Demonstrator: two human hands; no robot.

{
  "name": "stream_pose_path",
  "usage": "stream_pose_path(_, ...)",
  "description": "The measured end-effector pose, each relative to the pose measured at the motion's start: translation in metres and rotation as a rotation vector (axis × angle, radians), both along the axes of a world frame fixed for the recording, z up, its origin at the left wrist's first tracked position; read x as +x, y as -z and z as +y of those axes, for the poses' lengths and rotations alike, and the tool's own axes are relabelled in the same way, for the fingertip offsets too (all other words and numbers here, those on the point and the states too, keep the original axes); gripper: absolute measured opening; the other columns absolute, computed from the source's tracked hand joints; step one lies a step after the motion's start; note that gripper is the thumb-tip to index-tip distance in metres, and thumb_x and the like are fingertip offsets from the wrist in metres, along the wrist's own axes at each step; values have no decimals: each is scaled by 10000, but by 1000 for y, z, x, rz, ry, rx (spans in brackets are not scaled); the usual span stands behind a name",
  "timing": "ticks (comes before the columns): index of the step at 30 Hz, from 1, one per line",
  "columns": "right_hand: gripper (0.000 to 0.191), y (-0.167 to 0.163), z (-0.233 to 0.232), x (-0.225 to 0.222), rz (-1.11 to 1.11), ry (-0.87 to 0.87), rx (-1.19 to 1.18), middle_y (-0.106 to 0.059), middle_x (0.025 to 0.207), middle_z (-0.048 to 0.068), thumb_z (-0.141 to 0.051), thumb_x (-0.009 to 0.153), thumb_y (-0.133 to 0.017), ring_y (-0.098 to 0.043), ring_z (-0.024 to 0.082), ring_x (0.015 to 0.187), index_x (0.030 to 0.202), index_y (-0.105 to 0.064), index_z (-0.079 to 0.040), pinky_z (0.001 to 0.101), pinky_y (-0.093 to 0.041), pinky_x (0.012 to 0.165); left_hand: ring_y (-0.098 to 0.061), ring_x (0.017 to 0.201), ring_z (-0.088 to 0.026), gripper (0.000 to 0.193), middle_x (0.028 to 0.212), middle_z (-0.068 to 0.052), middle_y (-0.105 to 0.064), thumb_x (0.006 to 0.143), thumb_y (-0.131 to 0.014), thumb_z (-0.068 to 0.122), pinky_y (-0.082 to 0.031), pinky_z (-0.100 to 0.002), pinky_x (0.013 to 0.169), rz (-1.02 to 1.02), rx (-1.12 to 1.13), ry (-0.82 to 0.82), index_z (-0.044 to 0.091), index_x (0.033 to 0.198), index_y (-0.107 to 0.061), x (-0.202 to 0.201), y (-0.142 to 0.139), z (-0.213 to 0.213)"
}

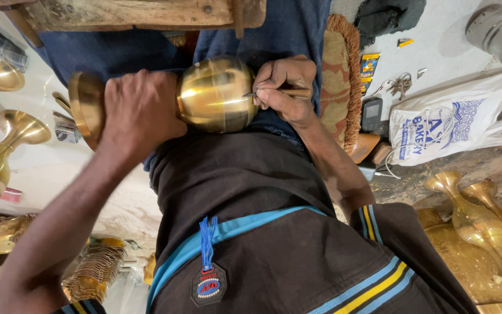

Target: The person sits on the floor with a brass vase held against a wooden lap board and works its surface with a small hand tool, rotating the vase to treat different areas. At the end the person sets the vase upright on the board and wraps a strap around its base.

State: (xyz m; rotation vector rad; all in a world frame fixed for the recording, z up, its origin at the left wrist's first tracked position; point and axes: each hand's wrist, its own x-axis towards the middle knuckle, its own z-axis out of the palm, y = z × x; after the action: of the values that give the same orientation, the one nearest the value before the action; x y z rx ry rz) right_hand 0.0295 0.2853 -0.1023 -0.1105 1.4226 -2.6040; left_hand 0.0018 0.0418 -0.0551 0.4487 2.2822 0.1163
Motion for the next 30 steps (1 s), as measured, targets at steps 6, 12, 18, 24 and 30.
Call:
stream_pose_path(6,199,2,1,0,33,0,29,-673,728,187,-27,937,-685,-635,158,567,767,-584,-13,265,-557,492,-654,609,-298,362,702,-132,-686,543,-846,255,-466,-421,566,-147,-93,-4,66,836,-752,-12,6,1)
stream_pose_path(12,162,-1,0,2,-21,31,53,-679,761,214,-26,933,-677,-628,156,567,792,-609,17,263,-542,490,-634,718,-238,199,772,-76,-643,768,-758,153,-447,-386,725,448,92,90,81,900,-627,24,-4,-1)
stream_pose_path(18,161,-1,-1,7,-94,11,70,-678,813,216,-39,944,-686,-638,167,626,825,-598,26,256,-532,523,-626,778,-233,175,748,-59,-593,967,-647,94,-462,-386,844,704,94,210,118,845,-524,32,0,-5)
stream_pose_path(24,181,-1,-3,4,-135,38,54,-675,777,211,-27,924,-699,-619,161,594,791,-592,33,248,-507,488,-670,779,-271,135,771,-101,-659,937,-682,125,-471,-415,809,561,147,98,99,882,-562,23,3,0)
stream_pose_path(30,202,-4,-2,3,-103,35,78,-666,757,220,-23,918,-689,-611,171,574,756,-573,16,258,-502,480,-676,713,-341,372,721,-150,-684,625,-837,201,-473,-465,731,247,127,-2,48,913,-657,11,-5,1)
